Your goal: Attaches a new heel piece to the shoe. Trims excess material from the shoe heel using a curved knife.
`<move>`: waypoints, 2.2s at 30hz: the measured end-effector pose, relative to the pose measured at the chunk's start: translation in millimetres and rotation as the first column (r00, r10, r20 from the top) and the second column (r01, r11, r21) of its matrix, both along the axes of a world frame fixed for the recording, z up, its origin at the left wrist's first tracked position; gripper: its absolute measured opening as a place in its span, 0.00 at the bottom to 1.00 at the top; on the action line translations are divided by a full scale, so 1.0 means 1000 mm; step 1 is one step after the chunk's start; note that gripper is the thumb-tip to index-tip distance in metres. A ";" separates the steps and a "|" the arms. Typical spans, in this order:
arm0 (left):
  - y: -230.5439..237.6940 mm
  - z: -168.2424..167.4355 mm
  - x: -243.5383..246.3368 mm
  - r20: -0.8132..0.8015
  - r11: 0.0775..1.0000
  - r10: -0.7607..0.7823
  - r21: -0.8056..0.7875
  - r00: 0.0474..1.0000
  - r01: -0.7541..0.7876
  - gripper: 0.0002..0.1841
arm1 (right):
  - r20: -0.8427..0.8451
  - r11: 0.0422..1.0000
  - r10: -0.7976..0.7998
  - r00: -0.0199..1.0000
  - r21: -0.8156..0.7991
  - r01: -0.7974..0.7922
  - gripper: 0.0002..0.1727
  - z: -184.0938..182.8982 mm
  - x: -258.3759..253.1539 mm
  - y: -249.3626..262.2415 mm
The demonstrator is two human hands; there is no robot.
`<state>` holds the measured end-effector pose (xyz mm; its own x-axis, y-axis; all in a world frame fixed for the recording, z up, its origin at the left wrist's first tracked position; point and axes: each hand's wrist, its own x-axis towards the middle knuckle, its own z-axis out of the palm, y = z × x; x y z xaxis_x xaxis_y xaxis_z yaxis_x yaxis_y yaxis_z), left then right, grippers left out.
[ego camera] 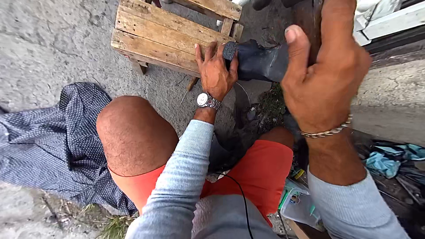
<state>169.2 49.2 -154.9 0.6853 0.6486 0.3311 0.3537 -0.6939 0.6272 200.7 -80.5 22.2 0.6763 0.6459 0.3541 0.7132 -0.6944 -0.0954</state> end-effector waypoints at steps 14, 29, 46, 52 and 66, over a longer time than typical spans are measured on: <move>-0.002 0.005 0.003 -0.078 0.998 -0.056 -0.007 0.995 0.056 0.21 | -0.092 0.928 0.104 0.990 -0.349 -0.130 0.29 0.017 0.011 0.012; -0.001 0.006 0.001 -0.073 0.998 -0.056 0.028 0.996 0.058 0.21 | -0.049 0.958 0.152 0.987 -0.238 -0.159 0.28 -0.004 -0.001 0.000; -0.001 0.059 -0.008 -0.037 0.956 -0.271 -0.122 0.962 0.265 0.23 | -0.517 0.916 0.044 0.855 0.362 0.171 0.18 0.040 0.003 -0.127; -0.053 0.161 -0.031 -0.034 0.813 -0.581 0.026 0.813 0.582 0.17 | -0.718 0.578 0.212 0.663 0.639 0.508 0.06 -0.002 -0.004 -0.253; -0.136 0.160 -0.056 -0.345 0.865 -0.448 0.067 0.825 0.498 0.14 | -0.760 0.572 0.283 0.585 0.623 0.533 0.20 -0.016 -0.085 -0.269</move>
<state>113.6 -87.2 5.0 0.9769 0.1788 0.1166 0.1149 -0.9009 0.4186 115.6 -349.3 6.2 0.9564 0.2885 -0.0458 -0.0107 -0.1223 -0.9924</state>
